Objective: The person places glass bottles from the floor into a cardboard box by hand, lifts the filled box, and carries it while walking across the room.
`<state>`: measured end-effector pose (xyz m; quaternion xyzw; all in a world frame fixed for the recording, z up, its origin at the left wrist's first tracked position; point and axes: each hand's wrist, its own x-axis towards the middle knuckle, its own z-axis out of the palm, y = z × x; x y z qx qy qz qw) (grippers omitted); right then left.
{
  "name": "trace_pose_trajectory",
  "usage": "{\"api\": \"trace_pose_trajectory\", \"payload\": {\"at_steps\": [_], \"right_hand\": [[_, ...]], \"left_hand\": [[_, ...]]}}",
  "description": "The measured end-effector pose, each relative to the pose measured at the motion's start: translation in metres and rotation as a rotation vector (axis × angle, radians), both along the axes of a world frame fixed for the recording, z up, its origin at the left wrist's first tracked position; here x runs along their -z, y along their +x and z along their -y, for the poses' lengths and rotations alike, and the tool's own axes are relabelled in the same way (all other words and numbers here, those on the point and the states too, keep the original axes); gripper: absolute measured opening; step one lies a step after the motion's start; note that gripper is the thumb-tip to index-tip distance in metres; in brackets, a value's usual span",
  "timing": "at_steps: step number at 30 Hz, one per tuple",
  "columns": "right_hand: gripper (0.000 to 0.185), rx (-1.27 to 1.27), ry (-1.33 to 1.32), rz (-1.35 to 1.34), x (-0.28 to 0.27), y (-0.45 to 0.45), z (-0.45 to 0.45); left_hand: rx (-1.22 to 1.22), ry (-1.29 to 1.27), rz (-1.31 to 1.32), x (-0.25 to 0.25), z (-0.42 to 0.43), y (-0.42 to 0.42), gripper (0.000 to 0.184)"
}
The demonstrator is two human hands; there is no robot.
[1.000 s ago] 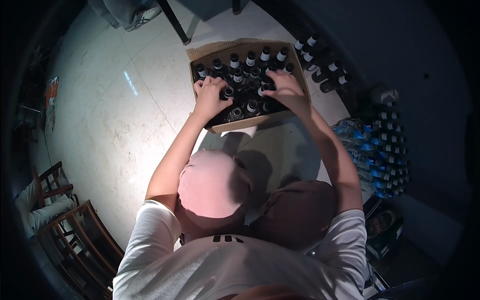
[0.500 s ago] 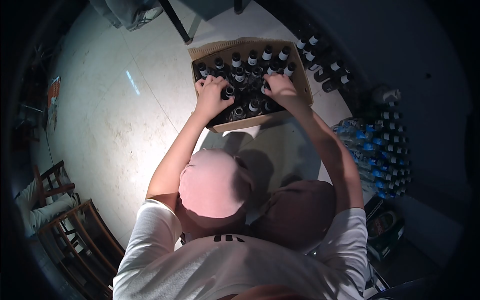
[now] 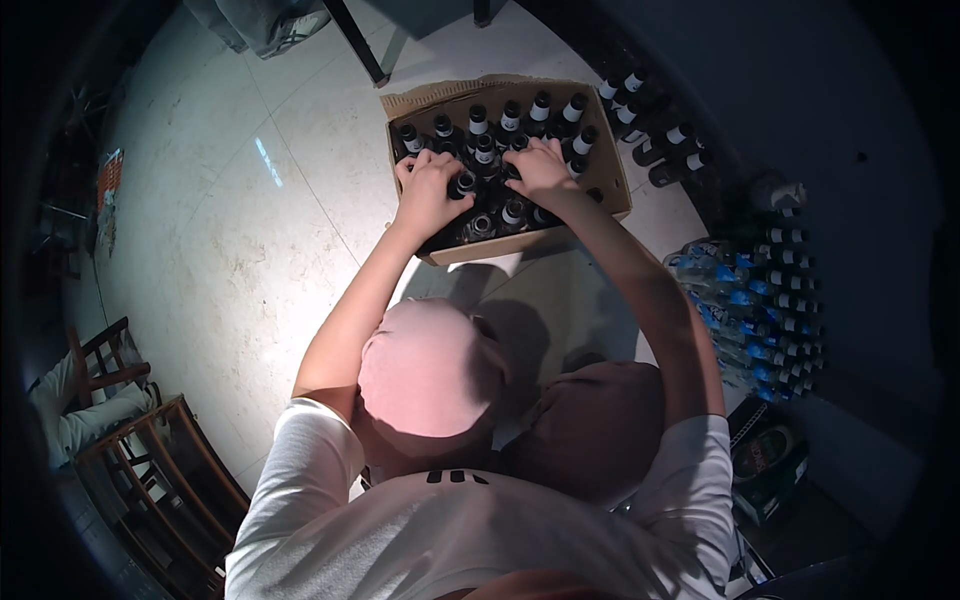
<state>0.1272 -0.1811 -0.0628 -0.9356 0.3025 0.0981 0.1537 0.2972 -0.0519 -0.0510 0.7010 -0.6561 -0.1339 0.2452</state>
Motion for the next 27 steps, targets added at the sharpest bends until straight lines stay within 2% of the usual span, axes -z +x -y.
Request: {"api": "trace_pose_trajectory", "payload": {"at_steps": [2,9,14,18,21,23,26,27], "right_hand": [[0.038,-0.017,-0.076,0.058,0.008,0.001,-0.001],[0.038,-0.002,-0.071,0.153,0.012,0.004,-0.001],[0.034,0.013,-0.069,0.101,0.019,0.001,-0.008],[0.046,0.001,-0.084,0.079,0.008,0.003,-0.004],[0.061,0.072,0.035,0.248,-0.016,-0.007,0.013],[0.056,0.145,0.063,0.299,-0.040,-0.021,0.023],[0.051,0.283,0.009,0.398,-0.064,-0.047,0.040],[0.046,0.341,0.032,0.518,-0.063,-0.055,0.048]], "left_hand": [[0.006,-0.016,0.008,0.001,0.001,0.001,0.034],[0.025,0.006,0.041,0.002,0.005,0.000,0.034],[0.051,0.035,0.079,0.011,0.015,-0.003,0.036],[0.071,0.066,0.140,0.017,0.024,-0.007,0.040],[0.091,0.150,0.189,0.021,0.025,-0.008,0.039],[0.140,0.203,0.376,0.022,0.022,-0.012,0.042],[0.123,0.176,0.376,0.015,0.019,-0.014,0.047],[0.119,0.179,0.342,0.011,0.019,-0.013,0.052]]}}
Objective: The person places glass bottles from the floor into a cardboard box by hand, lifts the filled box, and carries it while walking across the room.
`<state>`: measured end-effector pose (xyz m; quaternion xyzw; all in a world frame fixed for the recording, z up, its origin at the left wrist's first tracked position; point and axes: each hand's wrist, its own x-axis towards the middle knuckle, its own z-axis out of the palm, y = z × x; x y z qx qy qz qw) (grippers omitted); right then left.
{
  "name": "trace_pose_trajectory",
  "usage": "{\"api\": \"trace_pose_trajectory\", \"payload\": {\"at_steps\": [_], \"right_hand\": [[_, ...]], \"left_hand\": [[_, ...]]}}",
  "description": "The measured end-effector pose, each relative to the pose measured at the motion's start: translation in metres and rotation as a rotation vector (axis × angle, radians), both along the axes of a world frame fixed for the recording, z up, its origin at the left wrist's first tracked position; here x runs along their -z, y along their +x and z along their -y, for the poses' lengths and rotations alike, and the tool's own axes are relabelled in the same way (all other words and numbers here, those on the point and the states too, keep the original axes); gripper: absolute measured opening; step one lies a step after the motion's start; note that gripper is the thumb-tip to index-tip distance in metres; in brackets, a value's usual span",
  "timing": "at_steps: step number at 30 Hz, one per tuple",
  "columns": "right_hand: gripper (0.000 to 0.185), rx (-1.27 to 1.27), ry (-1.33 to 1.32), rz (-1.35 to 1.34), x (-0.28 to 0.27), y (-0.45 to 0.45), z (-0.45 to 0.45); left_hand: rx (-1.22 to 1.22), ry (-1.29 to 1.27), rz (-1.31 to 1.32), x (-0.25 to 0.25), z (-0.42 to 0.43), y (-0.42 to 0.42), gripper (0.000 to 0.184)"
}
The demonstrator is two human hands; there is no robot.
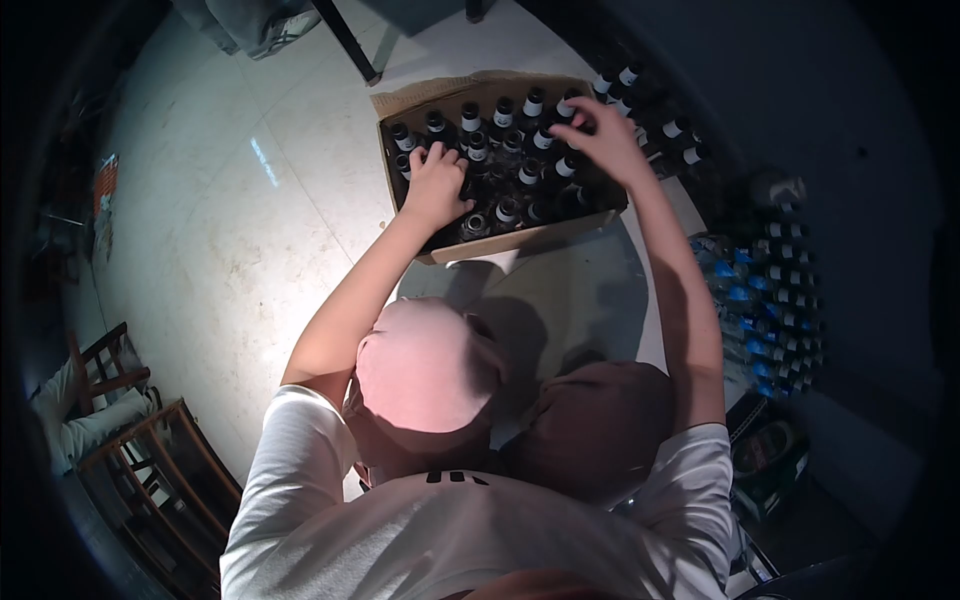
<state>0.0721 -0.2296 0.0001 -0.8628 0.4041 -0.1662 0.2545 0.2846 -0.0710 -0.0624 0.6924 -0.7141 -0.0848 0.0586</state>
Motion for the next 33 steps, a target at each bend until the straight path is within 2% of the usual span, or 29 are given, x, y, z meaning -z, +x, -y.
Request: {"api": "trace_pose_trajectory", "payload": {"at_steps": [3,5,6,9,13,14,16,17,19,22,24,27,29,31,33], "right_hand": [[0.034,0.240,0.065,0.208,0.002,-0.031,0.021],[0.026,0.395,0.122,0.208,0.011,-0.048,0.027],[0.021,0.325,0.088,0.204,0.017,-0.057,0.027],[0.022,0.158,0.194,0.129,0.029,-0.071,0.016],[0.023,-0.134,0.091,-0.212,0.035,-0.065,-0.010],[0.023,-0.129,0.090,-0.211,0.037,-0.061,-0.020],[0.027,-0.227,-0.299,-0.356,0.044,-0.054,-0.036],[0.027,-0.220,-0.299,-0.353,0.051,-0.050,-0.039],[0.030,-0.097,-0.194,-0.557,0.070,-0.046,-0.042],[0.029,-0.034,-0.240,-0.502,0.100,-0.046,-0.038],[0.029,-0.011,-0.282,-0.507,0.091,-0.042,-0.040],[0.027,-0.005,-0.164,-0.484,0.064,-0.036,-0.050],[0.032,-0.013,-0.018,-0.570,0.051,-0.029,-0.055],[0.035,0.008,0.004,-0.567,0.071,-0.033,-0.050],[0.040,0.026,0.018,-0.560,0.059,-0.034,-0.041]], "left_hand": [[-0.066,-0.081,-0.038,-0.020,0.000,0.000,0.053],[-0.071,-0.118,-0.093,-0.039,0.005,0.000,0.055],[-0.065,-0.145,-0.126,-0.047,0.009,-0.002,0.053],[-0.039,-0.186,-0.202,-0.070,0.021,-0.015,0.051],[0.050,-0.229,-0.318,-0.078,0.035,-0.042,0.046],[0.046,-0.233,-0.326,-0.080,0.037,-0.047,0.045],[0.042,-0.248,-0.328,-0.076,0.036,-0.053,0.045],[0.036,-0.266,-0.330,-0.074,0.035,-0.056,0.045],[0.045,-0.256,-0.360,-0.071,0.029,-0.058,0.045],[0.045,-0.242,-0.390,-0.063,0.023,-0.056,0.044],[0.036,-0.223,-0.392,-0.063,0.022,-0.054,0.044],[0.026,-0.208,-0.396,-0.059,0.020,-0.052,0.045],[0.029,-0.211,-0.398,-0.055,0.019,-0.052,0.046],[0.027,-0.197,-0.408,-0.054,0.020,-0.052,0.045],[0.028,-0.196,-0.409,-0.055,0.020,-0.052,0.045]]}}
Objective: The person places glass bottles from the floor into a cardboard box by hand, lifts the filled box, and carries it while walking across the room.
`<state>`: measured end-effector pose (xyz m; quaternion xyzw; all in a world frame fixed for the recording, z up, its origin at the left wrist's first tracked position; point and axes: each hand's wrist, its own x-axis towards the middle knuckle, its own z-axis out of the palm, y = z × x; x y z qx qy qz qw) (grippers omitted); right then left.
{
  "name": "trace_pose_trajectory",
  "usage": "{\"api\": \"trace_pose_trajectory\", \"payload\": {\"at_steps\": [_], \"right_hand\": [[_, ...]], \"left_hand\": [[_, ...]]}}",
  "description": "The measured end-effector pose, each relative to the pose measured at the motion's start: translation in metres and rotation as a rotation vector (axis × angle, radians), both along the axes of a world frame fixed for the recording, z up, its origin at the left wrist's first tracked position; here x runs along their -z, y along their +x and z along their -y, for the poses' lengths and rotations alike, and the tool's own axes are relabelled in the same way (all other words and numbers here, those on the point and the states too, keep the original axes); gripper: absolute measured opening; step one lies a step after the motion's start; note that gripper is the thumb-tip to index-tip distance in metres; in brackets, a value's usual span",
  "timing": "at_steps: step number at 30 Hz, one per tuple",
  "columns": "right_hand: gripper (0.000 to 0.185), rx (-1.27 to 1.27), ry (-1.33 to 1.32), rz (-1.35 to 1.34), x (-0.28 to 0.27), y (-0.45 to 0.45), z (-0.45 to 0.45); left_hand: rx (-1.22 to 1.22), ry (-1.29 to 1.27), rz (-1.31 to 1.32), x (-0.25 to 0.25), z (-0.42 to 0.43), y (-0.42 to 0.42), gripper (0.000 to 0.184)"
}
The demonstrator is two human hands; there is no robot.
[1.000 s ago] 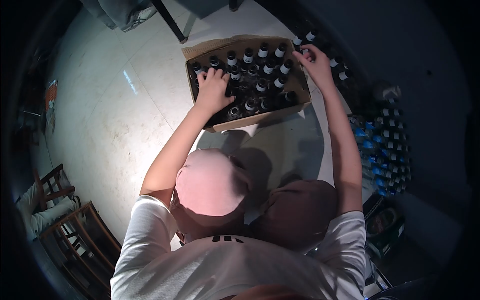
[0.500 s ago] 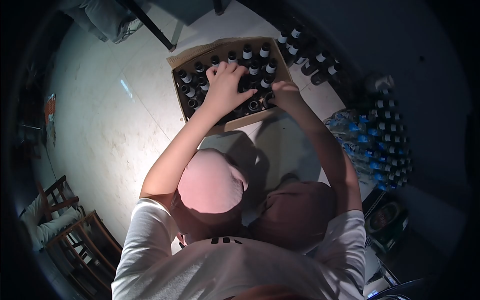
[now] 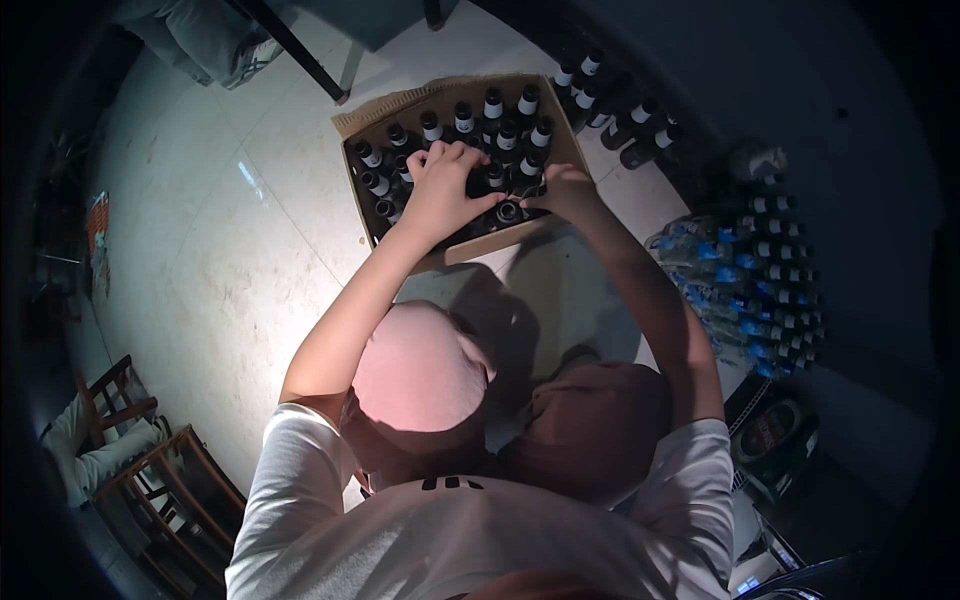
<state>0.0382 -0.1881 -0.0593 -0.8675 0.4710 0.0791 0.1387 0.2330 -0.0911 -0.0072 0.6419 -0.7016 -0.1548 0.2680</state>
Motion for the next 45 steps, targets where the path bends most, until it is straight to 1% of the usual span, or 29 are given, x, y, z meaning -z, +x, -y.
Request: {"api": "trace_pose_trajectory", "payload": {"at_steps": [1,3,4,5,6,7,8,10,11,15,18,20,21,23,24,26,27,28,30,32,33,34,36,37,38,40,41,44,45], "right_hand": [[0.043,0.056,0.113,0.040,-0.008,-0.005,0.009],[0.050,0.156,0.293,0.080,-0.048,0.003,0.023],[0.050,0.157,0.294,0.079,-0.038,0.007,0.027],[0.054,0.173,0.217,0.123,-0.020,0.010,0.031],[0.057,0.191,0.138,0.168,-0.019,0.016,0.030],[0.051,0.154,0.149,0.159,-0.018,0.020,0.027],[0.051,0.158,0.148,0.160,-0.014,0.022,0.026],[0.043,0.129,0.111,0.095,-0.004,0.026,0.023],[0.038,0.144,0.115,0.105,-0.006,0.026,0.022],[0.040,0.087,0.111,0.111,-0.001,0.027,0.029],[0.043,0.074,0.104,0.169,0.002,0.029,0.029],[0.049,0.066,0.103,0.072,0.005,0.031,0.027],[0.049,0.066,0.102,0.073,0.006,0.029,0.025],[0.049,0.144,0.095,0.200,0.004,0.025,0.020],[0.049,0.143,0.096,0.199,-0.001,0.023,0.022],[0.059,0.186,0.099,0.247,-0.019,0.019,0.029],[0.065,0.292,0.126,0.362,-0.036,0.017,0.031],[0.056,0.398,0.190,0.501,-0.054,0.015,0.034],[0.045,0.387,-0.004,0.675,-0.038,-0.001,0.058],[0.035,0.468,-0.089,0.782,-0.028,-0.017,0.071],[0.030,0.519,-0.109,0.822,-0.010,-0.024,0.080],[0.030,0.518,-0.114,0.824,0.009,-0.033,0.088],[0.029,0.581,-0.198,0.733,0.043,-0.049,0.104],[0.037,0.606,-0.168,0.721,0.056,-0.053,0.111],[0.037,0.607,-0.170,0.723,0.061,-0.052,0.114],[0.048,0.621,-0.105,0.856,0.072,-0.051,0.124],[0.054,0.589,-0.154,0.849,0.071,-0.046,0.128],[0.053,0.659,-0.154,0.874,0.066,-0.035,0.141],[0.049,0.691,-0.152,0.903,0.066,-0.031,0.144]], "left_hand": [[-0.003,0.010,-0.002,0.000,-0.001,0.000,0.045],[-0.007,0.010,-0.013,0.001,-0.002,0.001,0.045],[-0.006,0.010,-0.020,0.002,-0.002,0.001,0.045],[-0.005,0.009,-0.020,0.003,-0.002,0.002,0.045],[-0.015,0.011,-0.024,0.004,-0.002,0.003,0.045],[-0.024,0.015,-0.028,0.004,-0.002,0.003,0.045],[-0.020,0.014,-0.027,0.004,-0.002,0.003,0.045],[-0.025,0.030,-0.030,0.004,-0.002,0.003,0.045],[-0.025,0.030,-0.029,0.004,-0.003,0.003,0.045],[-0.032,0.027,-0.026,0.006,-0.004,0.006,0.044],[-0.038,0.040,-0.020,0.005,-0.003,0.007,0.043],[-0.042,0.054,-0.008,0.006,-0.003,0.007,0.043],[-0.059,0.050,-0.017,0.006,-0.002,0.009,0.042],[-0.086,0.042,-0.027,0.006,-0.003,0.012,0.040],[-0.087,0.043,-0.028,0.007,-0.003,0.014,0.040],[-0.119,0.038,-0.027,0.010,-0.004,0.021,0.039],[-0.139,0.032,-0.047,0.012,-0.005,0.024,0.038],[-0.149,0.008,-0.053,0.012,-0.007,0.027,0.036],[-0.175,-0.053,-0.072,0.019,-0.009,0.034,0.031],[-0.203,-0.075,-0.111,0.026,-0.010,0.036,0.030],[-0.233,-0.096,-0.148,0.028,-0.010,0.036,0.028],[-0.232,-0.101,-0.147,0.029,-0.010,0.035,0.028],[-0.205,-0.118,-0.141,0.031,-0.007,0.031,0.029],[-0.189,-0.115,-0.125,0.032,-0.006,0.028,0.030],[-0.175,-0.124,-0.116,0.033,-0.005,0.026,0.030],[-0.153,-0.129,-0.129,0.034,-0.002,0.024,0.030],[-0.148,-0.126,-0.144,0.034,-0.002,0.023,0.030],[-0.147,-0.134,-0.145,0.032,0.000,0.021,0.030],[-0.151,-0.112,-0.146,0.031,0.000,0.021,0.029]]}}
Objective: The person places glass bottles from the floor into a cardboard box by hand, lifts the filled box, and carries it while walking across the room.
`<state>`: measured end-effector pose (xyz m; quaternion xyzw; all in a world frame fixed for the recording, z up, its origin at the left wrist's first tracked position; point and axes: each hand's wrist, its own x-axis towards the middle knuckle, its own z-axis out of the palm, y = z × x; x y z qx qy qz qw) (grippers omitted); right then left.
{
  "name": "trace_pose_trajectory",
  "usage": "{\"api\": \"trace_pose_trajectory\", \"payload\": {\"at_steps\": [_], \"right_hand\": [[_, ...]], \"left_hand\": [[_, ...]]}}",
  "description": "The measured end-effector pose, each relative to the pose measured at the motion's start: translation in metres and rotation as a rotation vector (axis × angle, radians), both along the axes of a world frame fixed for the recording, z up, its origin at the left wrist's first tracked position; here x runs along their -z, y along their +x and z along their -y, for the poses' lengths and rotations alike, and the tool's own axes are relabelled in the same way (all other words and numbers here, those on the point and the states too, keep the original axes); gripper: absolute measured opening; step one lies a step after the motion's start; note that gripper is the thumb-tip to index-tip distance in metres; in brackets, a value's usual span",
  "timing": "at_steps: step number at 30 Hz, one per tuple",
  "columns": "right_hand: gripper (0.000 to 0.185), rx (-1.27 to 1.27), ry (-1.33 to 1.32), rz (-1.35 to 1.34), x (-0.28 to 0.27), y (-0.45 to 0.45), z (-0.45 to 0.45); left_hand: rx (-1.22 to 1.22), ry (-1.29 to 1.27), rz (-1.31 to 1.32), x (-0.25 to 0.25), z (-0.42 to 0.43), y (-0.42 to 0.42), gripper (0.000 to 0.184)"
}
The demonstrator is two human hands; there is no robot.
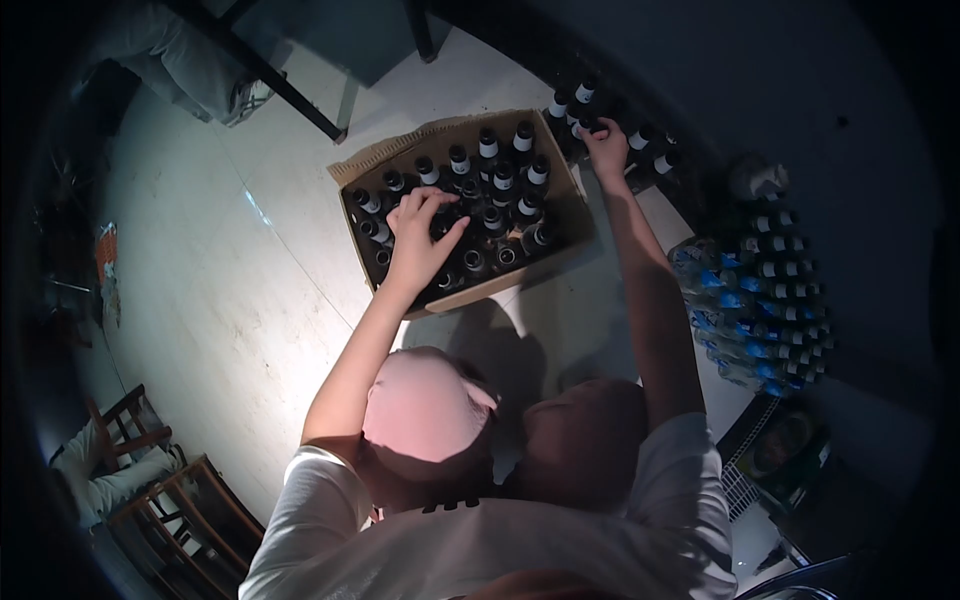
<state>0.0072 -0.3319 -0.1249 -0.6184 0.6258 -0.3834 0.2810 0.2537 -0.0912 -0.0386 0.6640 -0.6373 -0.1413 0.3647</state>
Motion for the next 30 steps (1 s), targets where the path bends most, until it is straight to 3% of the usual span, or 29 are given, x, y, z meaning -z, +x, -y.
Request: {"api": "trace_pose_trajectory", "payload": {"at_steps": [7,10,14,19,22,30], "right_hand": [[0.039,-0.021,-0.026,-0.053,0.007,0.005,0.005],[0.031,-0.061,-0.207,0.020,0.003,0.002,-0.003],[0.027,-0.118,-0.287,0.144,-0.071,0.003,-0.029],[0.024,-0.341,-0.358,0.085,-0.179,0.005,-0.079],[0.023,-0.409,-0.305,0.150,-0.209,0.002,-0.097],[0.026,-0.487,-0.104,0.276,-0.184,0.005,-0.114]], "left_hand": [[-0.009,0.048,-0.015,-0.006,-0.006,0.004,0.030],[-0.011,0.041,-0.006,-0.005,-0.007,0.005,0.030],[-0.002,0.023,-0.001,-0.005,-0.005,0.004,0.030],[0.012,0.007,-0.023,-0.008,-0.003,-0.001,0.030],[0.021,-0.012,-0.020,-0.008,-0.003,-0.002,0.030],[0.006,-0.030,-0.003,-0.015,-0.011,0.001,0.028]]}}
